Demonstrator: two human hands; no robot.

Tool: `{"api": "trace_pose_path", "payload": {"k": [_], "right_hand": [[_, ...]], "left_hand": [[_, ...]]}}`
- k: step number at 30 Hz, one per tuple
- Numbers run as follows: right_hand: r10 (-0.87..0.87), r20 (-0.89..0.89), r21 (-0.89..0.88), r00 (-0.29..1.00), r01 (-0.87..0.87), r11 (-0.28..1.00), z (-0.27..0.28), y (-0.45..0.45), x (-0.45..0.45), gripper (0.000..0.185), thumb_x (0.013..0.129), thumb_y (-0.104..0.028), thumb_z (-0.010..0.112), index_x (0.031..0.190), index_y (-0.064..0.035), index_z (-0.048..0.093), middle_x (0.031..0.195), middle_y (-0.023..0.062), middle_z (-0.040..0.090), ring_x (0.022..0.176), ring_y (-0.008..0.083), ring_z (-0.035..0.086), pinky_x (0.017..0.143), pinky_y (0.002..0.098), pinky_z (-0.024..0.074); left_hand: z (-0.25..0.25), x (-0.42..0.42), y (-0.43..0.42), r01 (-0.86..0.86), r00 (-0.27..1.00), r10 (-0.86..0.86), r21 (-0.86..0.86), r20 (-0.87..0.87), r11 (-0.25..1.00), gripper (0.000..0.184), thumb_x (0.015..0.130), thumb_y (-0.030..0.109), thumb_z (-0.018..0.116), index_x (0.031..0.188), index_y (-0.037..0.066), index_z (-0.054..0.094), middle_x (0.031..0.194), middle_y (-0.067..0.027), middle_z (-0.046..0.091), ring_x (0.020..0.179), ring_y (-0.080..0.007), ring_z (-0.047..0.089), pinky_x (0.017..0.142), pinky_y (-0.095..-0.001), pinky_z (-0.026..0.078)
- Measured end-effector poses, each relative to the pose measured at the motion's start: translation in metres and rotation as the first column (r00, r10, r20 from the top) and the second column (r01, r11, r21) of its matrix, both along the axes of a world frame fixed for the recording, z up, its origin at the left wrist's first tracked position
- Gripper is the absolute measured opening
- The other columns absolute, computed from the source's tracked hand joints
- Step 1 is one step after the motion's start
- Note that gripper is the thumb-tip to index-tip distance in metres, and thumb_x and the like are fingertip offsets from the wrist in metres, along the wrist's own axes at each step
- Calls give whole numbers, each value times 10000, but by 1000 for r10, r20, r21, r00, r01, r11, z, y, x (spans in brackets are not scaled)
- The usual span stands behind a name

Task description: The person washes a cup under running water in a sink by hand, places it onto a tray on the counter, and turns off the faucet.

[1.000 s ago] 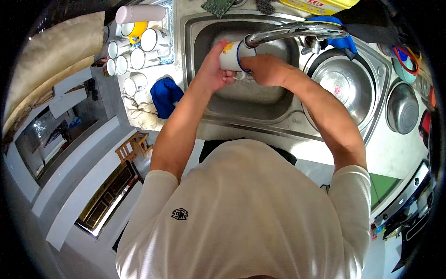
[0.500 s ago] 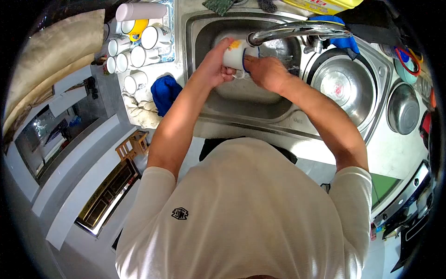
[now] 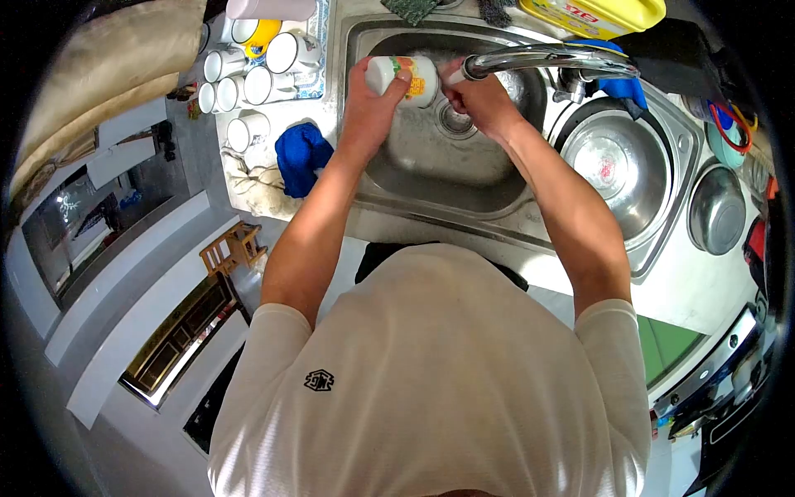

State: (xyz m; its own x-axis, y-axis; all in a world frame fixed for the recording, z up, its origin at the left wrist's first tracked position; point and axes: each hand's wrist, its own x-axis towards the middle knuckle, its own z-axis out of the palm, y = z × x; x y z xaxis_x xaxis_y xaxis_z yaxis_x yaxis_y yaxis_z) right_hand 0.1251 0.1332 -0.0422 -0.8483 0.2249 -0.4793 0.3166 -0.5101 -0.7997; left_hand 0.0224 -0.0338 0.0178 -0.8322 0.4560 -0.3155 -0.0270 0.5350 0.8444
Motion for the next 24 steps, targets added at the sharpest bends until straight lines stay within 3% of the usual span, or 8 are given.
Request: {"api": "trace_pose_path", "payload": {"k": [3,5,8,12,18,20,21,24], "right_hand": [[107,-40,-56,994,-109,992,-5,3,-11,170,956,-230,609,862,-89,622,749,0,565,621,101,485,577,242,393],[-12,-75,-55,997,8,998,7,-2,-18,210,970,-273,612,847,-104,619,745,-16,550,630,90,463,587,240,374],[13,-159,141,987,9,990,12,-10,-15,248,976,-290,611,829,-91,612,716,-37,519,636,75,449,589,251,363],[11,-44,76,999,-7,997,8,-12,-13,260,980,-293,607,836,-76,603,705,-46,511,624,72,442,566,259,363],[161,-161,588,974,-36,808,2,-3,-8,227,984,-264,599,869,-68,586,718,-7,553,611,79,480,553,252,400],[118,-5,241,993,-114,964,25,-2,2,209,980,-246,599,919,-47,611,713,12,561,622,93,495,561,271,409],[118,-1,244,993,-114,963,19,-1,6,209,980,-246,599,919,-47,611,713,12,561,622,93,495,561,271,409],[61,58,521,996,-83,850,10,3,21,278,1003,-291,573,1005,-17,624,821,165,635,768,241,606,721,377,487]], "left_hand": [[9,3,-5,-25,997,22,-31,-74,999,567,941,433,672,1348,100,462,1084,-35,632,883,-118,594,637,-254,449],[12,3,-8,-183,930,114,169,350,969,461,980,408,615,1324,120,507,1057,-27,644,835,-134,606,598,-255,433],[10,4,-16,-288,797,122,195,592,938,397,1008,419,548,1294,145,553,1022,-21,655,784,-154,615,561,-266,421],[3,9,-15,-306,753,97,216,651,927,410,1008,478,517,1258,158,569,992,-21,656,754,-165,621,544,-278,426],[5,13,-10,-460,603,110,232,790,857,429,995,536,502,1217,174,564,979,-36,653,728,-219,620,505,-258,400],[-3,12,-10,-456,501,-50,313,864,833,430,992,547,494,1212,185,568,977,-54,647,743,-241,620,472,-245,367],[-6,12,-8,-456,499,-53,314,865,832,430,992,547,494,1212,185,568,977,-54,647,743,-241,620,472,-245,367],[-14,15,2,-433,444,-74,286,893,855,477,974,601,479,1204,194,570,979,-66,640,728,-233,601,447,-235,336]]}}
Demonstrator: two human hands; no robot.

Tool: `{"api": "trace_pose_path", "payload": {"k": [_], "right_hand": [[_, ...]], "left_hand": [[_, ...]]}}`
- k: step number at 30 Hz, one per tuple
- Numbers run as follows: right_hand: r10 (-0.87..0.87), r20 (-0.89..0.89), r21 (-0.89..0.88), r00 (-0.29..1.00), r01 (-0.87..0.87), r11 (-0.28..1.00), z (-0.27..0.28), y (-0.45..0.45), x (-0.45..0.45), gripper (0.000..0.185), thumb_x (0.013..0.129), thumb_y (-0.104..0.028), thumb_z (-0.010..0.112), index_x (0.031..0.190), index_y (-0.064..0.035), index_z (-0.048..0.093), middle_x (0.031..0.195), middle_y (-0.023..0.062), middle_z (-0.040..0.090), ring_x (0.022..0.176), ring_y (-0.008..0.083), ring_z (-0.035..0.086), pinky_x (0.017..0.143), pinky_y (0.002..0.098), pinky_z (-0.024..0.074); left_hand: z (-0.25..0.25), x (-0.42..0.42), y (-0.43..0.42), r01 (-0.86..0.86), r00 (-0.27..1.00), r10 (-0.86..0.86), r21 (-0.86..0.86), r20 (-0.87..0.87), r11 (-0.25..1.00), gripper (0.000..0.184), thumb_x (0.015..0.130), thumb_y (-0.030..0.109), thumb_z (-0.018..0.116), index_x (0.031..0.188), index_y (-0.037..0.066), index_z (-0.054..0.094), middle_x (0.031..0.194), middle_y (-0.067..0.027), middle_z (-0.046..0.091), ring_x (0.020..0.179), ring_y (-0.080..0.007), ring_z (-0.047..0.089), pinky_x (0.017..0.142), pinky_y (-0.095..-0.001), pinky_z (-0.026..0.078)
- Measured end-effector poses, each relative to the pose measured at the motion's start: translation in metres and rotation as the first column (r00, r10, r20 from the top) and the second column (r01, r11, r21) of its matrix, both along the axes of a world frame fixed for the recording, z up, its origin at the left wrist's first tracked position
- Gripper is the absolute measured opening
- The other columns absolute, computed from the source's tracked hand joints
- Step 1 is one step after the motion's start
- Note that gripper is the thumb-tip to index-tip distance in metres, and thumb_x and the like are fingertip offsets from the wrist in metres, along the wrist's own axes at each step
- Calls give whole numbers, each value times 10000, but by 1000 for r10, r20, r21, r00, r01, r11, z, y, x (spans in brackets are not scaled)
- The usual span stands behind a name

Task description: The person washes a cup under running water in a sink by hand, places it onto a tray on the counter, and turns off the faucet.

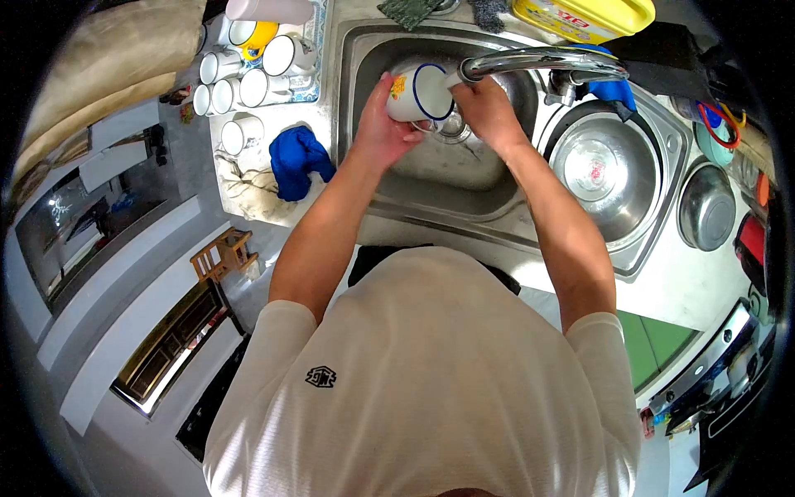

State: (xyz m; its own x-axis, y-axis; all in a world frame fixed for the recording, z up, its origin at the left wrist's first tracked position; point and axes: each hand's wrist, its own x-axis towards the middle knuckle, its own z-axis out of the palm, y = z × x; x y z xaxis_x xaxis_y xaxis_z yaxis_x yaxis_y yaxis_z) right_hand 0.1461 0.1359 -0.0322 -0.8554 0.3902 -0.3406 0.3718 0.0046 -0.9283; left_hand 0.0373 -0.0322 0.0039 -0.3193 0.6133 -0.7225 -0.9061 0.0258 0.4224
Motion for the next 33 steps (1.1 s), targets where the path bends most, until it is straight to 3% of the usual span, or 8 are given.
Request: {"api": "trace_pose_path", "payload": {"k": [10,16,19,24,27,29,30,33], "right_hand": [[-357,-53,-129,933,348,929,16,-7,55,169,1000,-151,567,1075,-1,584,898,148,675,771,205,647,731,330,509],[-289,-37,80,957,291,953,26,-12,75,174,991,-136,590,1106,-6,581,947,164,701,839,254,696,760,340,525],[-273,35,125,962,266,956,32,-12,77,159,1017,-147,572,1089,-7,597,893,63,682,824,115,636,776,269,512],[-275,30,102,961,270,957,25,-13,81,189,1000,-196,585,1053,-17,617,849,156,695,751,245,671,719,352,517],[-283,33,113,959,278,954,21,-13,80,194,996,-194,588,1057,-12,613,848,154,695,755,245,672,716,354,516],[-292,-17,108,956,292,950,13,-14,79,154,975,-156,620,1029,-12,614,807,118,683,718,194,646,696,329,513],[-287,-60,99,956,292,951,7,-15,77,138,966,-140,632,1019,-13,615,793,106,678,702,174,634,685,320,512],[-263,8,22,965,263,965,26,-20,65,120,966,-121,641,1005,-12,609,752,46,628,641,119,571,606,291,494]], "left_hand": [[-5,2,43,74,989,-68,-47,129,996,539,958,670,418,1105,181,589,877,-49,652,641,-215,584,423,-249,296],[-1,8,60,165,980,-160,-37,118,986,524,961,659,427,1103,186,601,859,-36,643,639,-196,587,424,-249,291],[-9,6,64,202,979,-202,-15,40,979,488,968,624,459,1130,187,604,861,-26,647,635,-181,591,426,-242,292],[-6,4,64,192,972,-197,-48,-131,980,413,977,527,537,1181,173,598,894,-25,667,644,-148,605,427,-234,296],[-12,5,53,210,858,-266,-172,-439,962,456,938,432,649,1257,116,569,959,-48,678,747,-190,652,526,-268,458],[-13,8,40,84,291,-408,-401,-866,912,610,855,364,762,1315,42,524,1074,-123,673,948,-289,666,813,-365,544],[-13,5,34,76,228,-513,-511,-827,856,749,784,371,823,1351,12,490,1203,-207,616,1146,-370,591,1042,-424,442],[23,11,23,-34,15,-540,-540,-842,841,749,768,372,820,1337,7,498,1278,-255,550,1211,-392,530,1047,-434,426]]}}
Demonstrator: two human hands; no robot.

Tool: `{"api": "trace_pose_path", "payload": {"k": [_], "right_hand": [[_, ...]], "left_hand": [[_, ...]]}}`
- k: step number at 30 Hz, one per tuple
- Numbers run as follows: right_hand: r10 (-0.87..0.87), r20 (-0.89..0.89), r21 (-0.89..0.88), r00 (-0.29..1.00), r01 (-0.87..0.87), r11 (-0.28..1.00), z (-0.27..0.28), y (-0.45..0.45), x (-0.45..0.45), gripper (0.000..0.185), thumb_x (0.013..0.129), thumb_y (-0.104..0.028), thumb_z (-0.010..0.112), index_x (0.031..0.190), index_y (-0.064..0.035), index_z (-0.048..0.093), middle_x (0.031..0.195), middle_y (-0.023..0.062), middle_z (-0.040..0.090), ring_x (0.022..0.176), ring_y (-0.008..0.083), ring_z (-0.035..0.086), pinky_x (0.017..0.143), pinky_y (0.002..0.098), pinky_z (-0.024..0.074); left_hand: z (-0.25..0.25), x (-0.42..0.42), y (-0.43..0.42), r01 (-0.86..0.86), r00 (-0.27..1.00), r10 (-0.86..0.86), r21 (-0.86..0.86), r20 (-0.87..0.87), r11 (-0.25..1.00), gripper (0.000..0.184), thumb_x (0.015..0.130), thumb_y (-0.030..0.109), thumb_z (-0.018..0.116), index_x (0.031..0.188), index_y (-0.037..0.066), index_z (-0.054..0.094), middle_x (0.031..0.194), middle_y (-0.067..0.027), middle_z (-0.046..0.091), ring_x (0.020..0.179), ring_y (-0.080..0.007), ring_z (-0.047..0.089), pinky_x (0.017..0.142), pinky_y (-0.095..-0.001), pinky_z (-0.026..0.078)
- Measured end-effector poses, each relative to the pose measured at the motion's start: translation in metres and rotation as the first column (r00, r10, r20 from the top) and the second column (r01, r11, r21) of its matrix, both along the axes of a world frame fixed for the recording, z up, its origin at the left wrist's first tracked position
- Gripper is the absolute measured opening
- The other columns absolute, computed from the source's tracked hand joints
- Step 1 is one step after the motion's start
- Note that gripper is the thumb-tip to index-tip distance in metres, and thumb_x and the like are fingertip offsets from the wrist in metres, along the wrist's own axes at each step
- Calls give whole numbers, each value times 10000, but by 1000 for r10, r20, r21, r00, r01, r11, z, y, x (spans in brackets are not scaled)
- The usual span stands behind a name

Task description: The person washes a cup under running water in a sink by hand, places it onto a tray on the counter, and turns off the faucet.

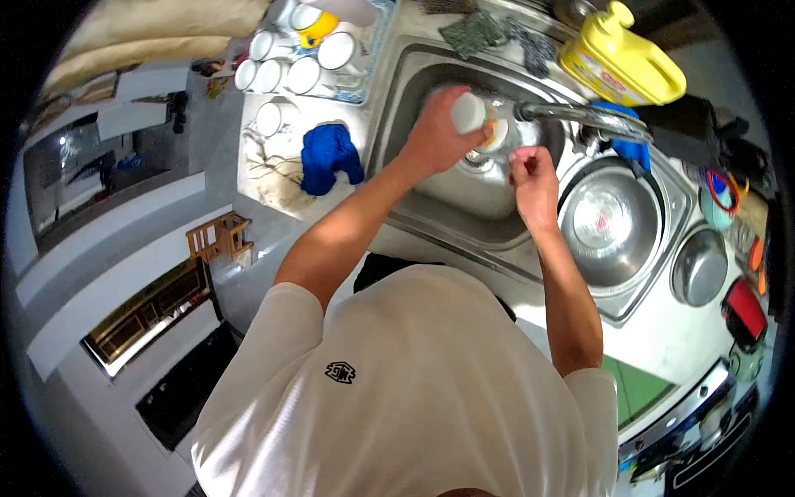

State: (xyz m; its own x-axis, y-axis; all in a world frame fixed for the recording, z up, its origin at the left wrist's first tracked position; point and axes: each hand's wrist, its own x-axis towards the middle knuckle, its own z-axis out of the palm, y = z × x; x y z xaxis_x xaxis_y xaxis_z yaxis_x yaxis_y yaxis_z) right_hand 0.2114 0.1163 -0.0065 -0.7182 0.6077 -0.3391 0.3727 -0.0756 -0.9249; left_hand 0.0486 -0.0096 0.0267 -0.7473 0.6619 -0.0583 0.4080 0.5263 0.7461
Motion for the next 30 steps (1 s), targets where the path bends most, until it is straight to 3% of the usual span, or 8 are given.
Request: {"api": "trace_pose_path", "payload": {"k": [9,12,13,15,17,19,27,30], "right_hand": [[-57,-92,-324,994,24,946,-3,6,-54,133,977,-133,599,981,-1,608,770,35,626,648,97,573,586,265,473],[-56,-100,-421,993,8,907,4,12,-80,98,977,-134,586,952,-39,590,771,35,586,623,118,554,560,261,444],[-126,-66,-492,990,77,867,14,11,-88,112,974,-141,592,920,-43,589,752,32,567,605,122,540,544,258,432],[-152,-75,-569,986,83,818,15,15,-98,154,973,-158,605,840,-83,587,652,-1,497,553,110,481,502,254,390],[-43,-109,-657,993,-39,753,-1,22,-101,174,975,-179,620,814,-123,582,583,-28,441,521,92,433,470,254,346],[-31,-137,-648,990,-66,758,-3,17,-104,209,979,-211,630,783,-155,582,563,-55,410,511,71,383,470,244,295],[44,-69,-505,997,-72,860,18,10,-98,275,977,-293,598,767,-116,600,639,-47,426,589,76,353,551,262,283],[324,-84,-300,942,-334,894,5,22,-79,196,1006,-123,499,1015,29,622,826,69,675,727,152,601,657,297,475]], "left_hand": [[28,0,-37,-33,994,35,25,-99,999,707,800,330,795,1346,8,480,1266,-207,560,1139,-355,545,999,-426,445],[35,-3,-43,-402,758,166,251,630,881,568,944,357,684,1376,44,488,1196,-83,624,957,-186,652,742,-313,552],[37,-5,-46,-405,760,168,255,627,878,568,944,357,684,1376,44,488,1196,-83,624,957,-186,652,742,-313,552],[36,-9,-53,-556,445,-19,293,895,778,492,975,348,637,1379,95,516,1147,-50,653,913,-158,663,672,-295,546],[23,-11,-62,-564,415,-61,310,908,765,449,1033,367,510,1413,128,490,1229,-69,639,993,-198,650,736,-334,543],[26,-7,-66,-629,244,-211,321,946,708,459,1045,437,434,1384,138,511,1194,-79,658,990,-224,647,731,-358,528],[42,-5,-66,-653,86,-384,343,919,675,556,1018,577,354,1337,162,540,1176,-99,668,953,-277,651,688,-381,488],[56,-4,-58,-671,95,-333,307,938,674,561,1015,592,342,1320,168,548,1165,-81,668,945,-257,646,686,-371,483]]}}
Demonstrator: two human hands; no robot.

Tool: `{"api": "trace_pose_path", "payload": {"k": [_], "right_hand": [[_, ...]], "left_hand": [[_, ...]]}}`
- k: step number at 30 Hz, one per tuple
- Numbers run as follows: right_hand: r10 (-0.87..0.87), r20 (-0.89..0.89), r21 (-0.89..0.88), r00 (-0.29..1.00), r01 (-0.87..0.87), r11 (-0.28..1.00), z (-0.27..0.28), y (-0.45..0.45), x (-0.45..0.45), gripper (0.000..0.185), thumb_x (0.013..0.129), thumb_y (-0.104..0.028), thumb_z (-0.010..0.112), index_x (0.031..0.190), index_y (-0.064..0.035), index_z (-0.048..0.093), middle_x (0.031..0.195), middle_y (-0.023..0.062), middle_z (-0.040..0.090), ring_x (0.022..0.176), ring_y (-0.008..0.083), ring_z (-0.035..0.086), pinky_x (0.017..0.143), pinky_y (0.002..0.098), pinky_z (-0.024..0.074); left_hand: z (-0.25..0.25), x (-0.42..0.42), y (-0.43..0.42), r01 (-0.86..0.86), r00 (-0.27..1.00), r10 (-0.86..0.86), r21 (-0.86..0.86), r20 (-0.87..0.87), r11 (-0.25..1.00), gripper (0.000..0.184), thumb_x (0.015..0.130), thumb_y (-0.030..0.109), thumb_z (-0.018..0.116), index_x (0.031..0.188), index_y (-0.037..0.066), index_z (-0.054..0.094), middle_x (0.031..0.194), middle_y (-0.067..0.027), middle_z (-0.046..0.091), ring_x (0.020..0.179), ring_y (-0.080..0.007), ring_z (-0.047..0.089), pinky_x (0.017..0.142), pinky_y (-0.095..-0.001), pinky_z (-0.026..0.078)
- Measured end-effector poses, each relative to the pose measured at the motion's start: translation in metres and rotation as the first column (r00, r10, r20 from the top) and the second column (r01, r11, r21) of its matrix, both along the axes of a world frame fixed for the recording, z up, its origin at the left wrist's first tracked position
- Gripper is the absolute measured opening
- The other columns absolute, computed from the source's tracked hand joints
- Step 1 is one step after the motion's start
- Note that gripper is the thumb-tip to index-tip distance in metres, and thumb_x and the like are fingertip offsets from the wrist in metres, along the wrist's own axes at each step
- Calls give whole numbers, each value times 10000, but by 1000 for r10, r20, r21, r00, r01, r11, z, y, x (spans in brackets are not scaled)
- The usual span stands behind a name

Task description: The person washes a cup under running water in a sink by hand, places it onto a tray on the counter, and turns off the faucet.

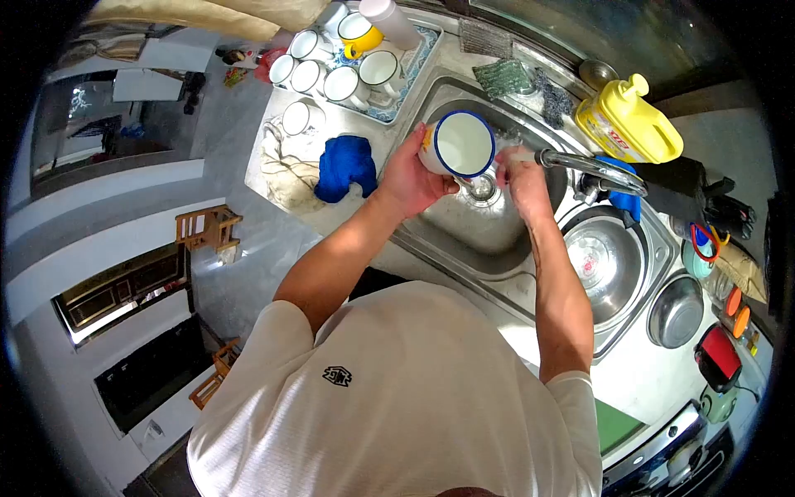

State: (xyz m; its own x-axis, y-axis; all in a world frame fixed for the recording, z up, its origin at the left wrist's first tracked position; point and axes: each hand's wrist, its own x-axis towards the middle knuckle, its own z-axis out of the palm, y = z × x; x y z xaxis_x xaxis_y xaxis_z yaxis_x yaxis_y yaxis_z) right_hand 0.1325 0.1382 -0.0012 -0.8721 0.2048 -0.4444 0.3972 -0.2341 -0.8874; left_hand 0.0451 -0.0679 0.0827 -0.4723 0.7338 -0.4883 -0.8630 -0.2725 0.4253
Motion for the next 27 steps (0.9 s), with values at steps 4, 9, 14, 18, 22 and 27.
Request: {"api": "trace_pose_path", "payload": {"k": [4,9,14,18,22,27], "right_hand": [[23,-79,297,997,1,955,-15,-11,36,242,1005,-18,453,1220,-18,564,1069,169,728,1011,237,695,895,332,513],[-48,-39,511,998,61,858,21,-21,69,168,998,-120,567,1135,-56,641,1028,154,730,900,281,715,805,352,534],[-141,5,487,990,121,865,37,-19,86,192,1010,-160,577,1104,-28,679,997,133,706,848,199,662,782,298,511],[-252,-178,578,951,308,756,49,-16,83,231,974,-115,594,1187,-33,629,1019,177,670,830,280,676,754,358,531],[-145,-299,699,943,320,639,54,-10,77,303,921,-55,630,1224,-60,617,1210,193,572,959,287,651,756,362,540],[110,-315,842,943,224,491,60,-18,59,247,906,-150,683,1135,-56,679,1147,183,624,958,348,629,816,437,517]], "left_hand": [[-12,0,9,-18,999,20,-35,33,999,539,1015,585,341,1286,175,563,1149,-51,668,936,-229,635,696,-361,472],[-41,-1,23,46,997,-46,2,64,999,513,1000,574,396,1276,187,590,1194,-45,669,1010,-238,621,727,-376,469],[-67,0,50,126,989,-126,5,81,992,484,987,565,423,1254,203,603,1156,-38,676,966,-226,635,699,-380,472],[-77,-3,67,188,958,-223,197,178,962,507,992,568,397,1252,185,603,1094,-53,682,837,-226,624,575,-376,463],[-79,-1,74,232,954,-238,54,182,971,550,985,593,384,1224,158,620,1000,-78,687,714,-215,606,483,-310,387],[-76,9,82,209,963,-165,-202,214,957,442,975,586,447,1127,217,636,922,-14,681,675,-172,613,459,-295,377]]}}
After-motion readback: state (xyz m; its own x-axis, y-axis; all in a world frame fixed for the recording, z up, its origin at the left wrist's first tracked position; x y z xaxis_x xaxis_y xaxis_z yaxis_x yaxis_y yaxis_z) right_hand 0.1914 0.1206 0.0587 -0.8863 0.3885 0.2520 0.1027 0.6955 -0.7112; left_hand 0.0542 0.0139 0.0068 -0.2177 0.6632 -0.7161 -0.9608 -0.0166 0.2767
